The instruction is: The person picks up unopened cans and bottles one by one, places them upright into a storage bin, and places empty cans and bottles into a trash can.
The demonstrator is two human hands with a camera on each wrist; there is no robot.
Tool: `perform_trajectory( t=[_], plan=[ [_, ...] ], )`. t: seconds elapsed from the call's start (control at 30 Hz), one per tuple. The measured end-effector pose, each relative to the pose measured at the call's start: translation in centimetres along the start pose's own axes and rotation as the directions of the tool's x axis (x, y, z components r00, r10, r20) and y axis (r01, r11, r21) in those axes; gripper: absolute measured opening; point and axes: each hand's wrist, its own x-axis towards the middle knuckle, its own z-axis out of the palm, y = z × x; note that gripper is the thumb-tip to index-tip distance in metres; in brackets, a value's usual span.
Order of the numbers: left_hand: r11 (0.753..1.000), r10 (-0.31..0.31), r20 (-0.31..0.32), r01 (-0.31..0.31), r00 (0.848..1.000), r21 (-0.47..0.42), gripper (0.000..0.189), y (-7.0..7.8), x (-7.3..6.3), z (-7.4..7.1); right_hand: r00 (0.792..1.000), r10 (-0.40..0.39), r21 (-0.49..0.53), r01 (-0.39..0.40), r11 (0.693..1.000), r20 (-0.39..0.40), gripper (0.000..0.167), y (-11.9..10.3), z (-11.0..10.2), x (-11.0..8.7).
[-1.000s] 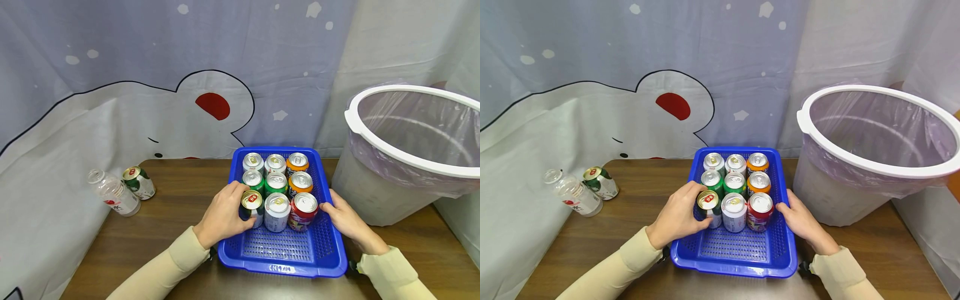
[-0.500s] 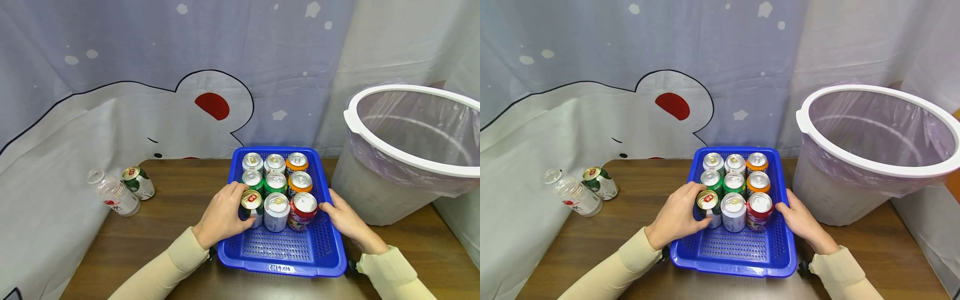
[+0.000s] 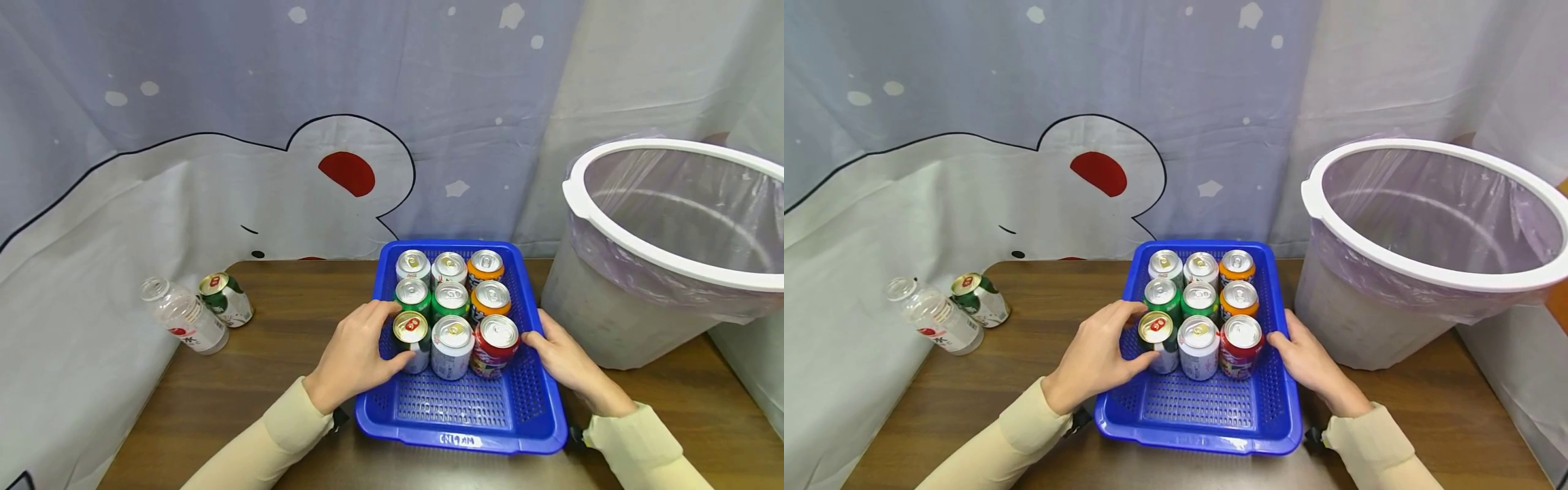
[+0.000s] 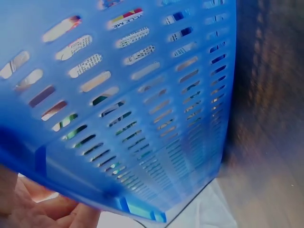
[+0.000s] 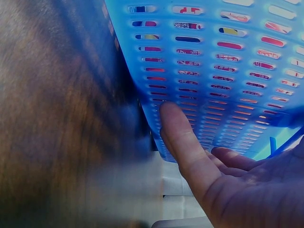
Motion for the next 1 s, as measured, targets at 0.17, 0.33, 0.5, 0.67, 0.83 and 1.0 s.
perform_trajectory(
  t=[0.17,0.33,0.5,0.67,0.83,1.0],
  plan=[
    [0.994,0.008,-0.044,-0.013,0.999,-0.105,0.056,-0.6,-0.5,-0.6,1.0,0.001,-0.004,-0.001,1.0,-0.003,0.05,0.0,0.0,-0.1],
    [0.987,-0.043,-0.086,0.029,0.995,-0.157,0.05,-1.5,-1.3,-1.7,1.0,-0.002,0.006,0.002,1.0,-0.001,0.05,0.0,0.0,-0.1],
    [0.985,-0.115,-0.137,0.094,0.984,-0.146,0.046,-2.8,-2.1,-3.3,1.0,-0.004,0.01,0.004,1.0,0.004,0.05,-0.1,0.1,0.0],
    [0.981,-0.184,-0.226,0.162,0.957,-0.111,0.043,-4.5,-2.9,-5.3,1.0,0.001,0.011,-0.002,1.0,0.007,0.051,-0.2,0.0,0.0],
    [0.977,-0.214,-0.354,0.199,0.91,-0.08,0.041,-6.4,-3.4,-7.5,1.0,0.013,0.011,-0.013,1.0,0.005,0.051,-0.2,0.0,0.0],
    [0.973,-0.225,-0.46,0.226,0.859,-0.053,0.041,-7.9,-3.8,-9.5,1.0,0.016,0.012,-0.016,1.0,0.004,0.051,-0.2,0.0,-0.1]
  ],
)
